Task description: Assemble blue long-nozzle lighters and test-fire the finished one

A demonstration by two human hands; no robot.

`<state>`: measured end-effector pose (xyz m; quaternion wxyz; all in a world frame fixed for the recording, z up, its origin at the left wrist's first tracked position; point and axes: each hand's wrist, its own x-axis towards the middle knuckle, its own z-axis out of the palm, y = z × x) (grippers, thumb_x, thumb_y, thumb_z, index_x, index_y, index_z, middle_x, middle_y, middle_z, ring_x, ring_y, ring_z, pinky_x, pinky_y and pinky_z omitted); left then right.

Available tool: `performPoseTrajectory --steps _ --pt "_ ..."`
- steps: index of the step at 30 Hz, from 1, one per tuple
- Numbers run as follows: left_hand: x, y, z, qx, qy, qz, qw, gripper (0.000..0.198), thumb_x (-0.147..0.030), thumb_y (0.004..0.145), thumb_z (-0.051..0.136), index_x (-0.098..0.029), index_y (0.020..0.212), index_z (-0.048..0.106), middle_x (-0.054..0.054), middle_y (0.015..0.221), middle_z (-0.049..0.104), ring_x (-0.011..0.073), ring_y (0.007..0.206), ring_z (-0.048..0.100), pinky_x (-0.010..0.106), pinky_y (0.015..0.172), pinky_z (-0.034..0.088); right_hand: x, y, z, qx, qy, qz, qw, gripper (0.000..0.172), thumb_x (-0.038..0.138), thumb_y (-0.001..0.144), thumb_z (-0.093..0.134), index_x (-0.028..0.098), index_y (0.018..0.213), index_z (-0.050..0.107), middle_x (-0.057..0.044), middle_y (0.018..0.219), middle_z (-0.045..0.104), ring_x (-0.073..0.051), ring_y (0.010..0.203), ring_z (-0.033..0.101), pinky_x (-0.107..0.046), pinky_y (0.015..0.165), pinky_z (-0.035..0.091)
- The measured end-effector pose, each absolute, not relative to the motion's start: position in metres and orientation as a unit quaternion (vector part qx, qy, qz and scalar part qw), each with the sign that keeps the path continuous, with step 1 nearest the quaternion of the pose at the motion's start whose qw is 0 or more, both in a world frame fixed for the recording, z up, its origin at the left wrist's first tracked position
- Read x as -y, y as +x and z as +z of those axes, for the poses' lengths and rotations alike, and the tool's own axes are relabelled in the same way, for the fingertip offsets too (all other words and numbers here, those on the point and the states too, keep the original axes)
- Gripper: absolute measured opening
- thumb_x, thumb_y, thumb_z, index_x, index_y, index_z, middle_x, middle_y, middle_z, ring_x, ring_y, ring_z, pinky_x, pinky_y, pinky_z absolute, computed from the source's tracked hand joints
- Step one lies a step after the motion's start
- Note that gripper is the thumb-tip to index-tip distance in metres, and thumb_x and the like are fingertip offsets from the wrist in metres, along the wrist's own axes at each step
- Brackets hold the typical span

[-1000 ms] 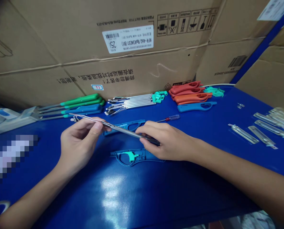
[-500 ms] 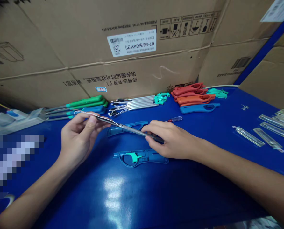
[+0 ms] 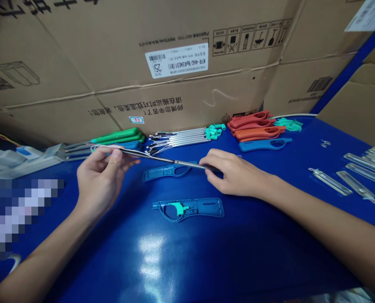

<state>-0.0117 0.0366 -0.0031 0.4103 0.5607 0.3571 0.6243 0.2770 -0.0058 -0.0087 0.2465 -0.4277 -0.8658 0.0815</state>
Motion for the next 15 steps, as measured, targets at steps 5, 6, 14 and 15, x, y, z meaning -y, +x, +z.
performPoseTrajectory --steps 5,6,14,15 --pt "-0.038 -0.0146 -0.0012 -0.361 0.55 0.635 0.405 0.024 -0.041 0.074 0.079 -0.022 0.08 0.066 -0.001 0.079 0.067 0.0165 0.078 0.069 0.036 0.081 0.061 0.0045 0.2798 -0.0088 0.862 -0.435 0.09 0.246 0.019 0.022 0.09 0.051 0.016 0.104 0.062 -0.007 0.094 0.06 -0.017 0.08 0.059 -0.031 0.072 0.047" --pt "-0.0384 -0.0149 -0.001 -0.36 0.547 0.639 0.405 0.024 -0.041 0.074 0.08 -0.022 0.079 0.066 -0.001 0.08 0.067 0.0165 0.079 0.069 0.036 0.081 0.061 0.0042 0.2801 -0.0083 0.861 -0.437 0.091 0.244 0.019 0.021 0.09 0.051 0.016 0.104 0.062 -0.007 0.094 0.06 -0.017 0.08 0.059 -0.031 0.072 0.047" --pt "-0.0378 -0.0112 0.0048 -0.336 0.496 0.66 0.453 0.032 -0.035 0.064 0.087 -0.016 0.077 0.066 -0.002 0.074 0.068 0.016 0.076 0.07 0.03 0.073 0.061 0.0015 0.282 -0.0005 0.833 -0.475 0.117 0.258 0.01 0.017 0.08 0.055 0.017 0.088 0.06 -0.005 0.087 0.06 -0.017 0.076 0.055 -0.03 0.069 0.042" --pt "-0.0368 -0.0105 0.0057 -0.334 0.493 0.656 0.464 0.032 -0.035 0.064 0.088 -0.016 0.077 0.066 -0.002 0.074 0.068 0.0156 0.076 0.07 0.03 0.073 0.061 0.0018 0.2814 0.0007 0.823 -0.484 0.13 0.267 0.007 0.016 0.077 0.055 0.018 0.084 0.059 -0.004 0.083 0.059 -0.017 0.073 0.054 -0.03 0.068 0.041"
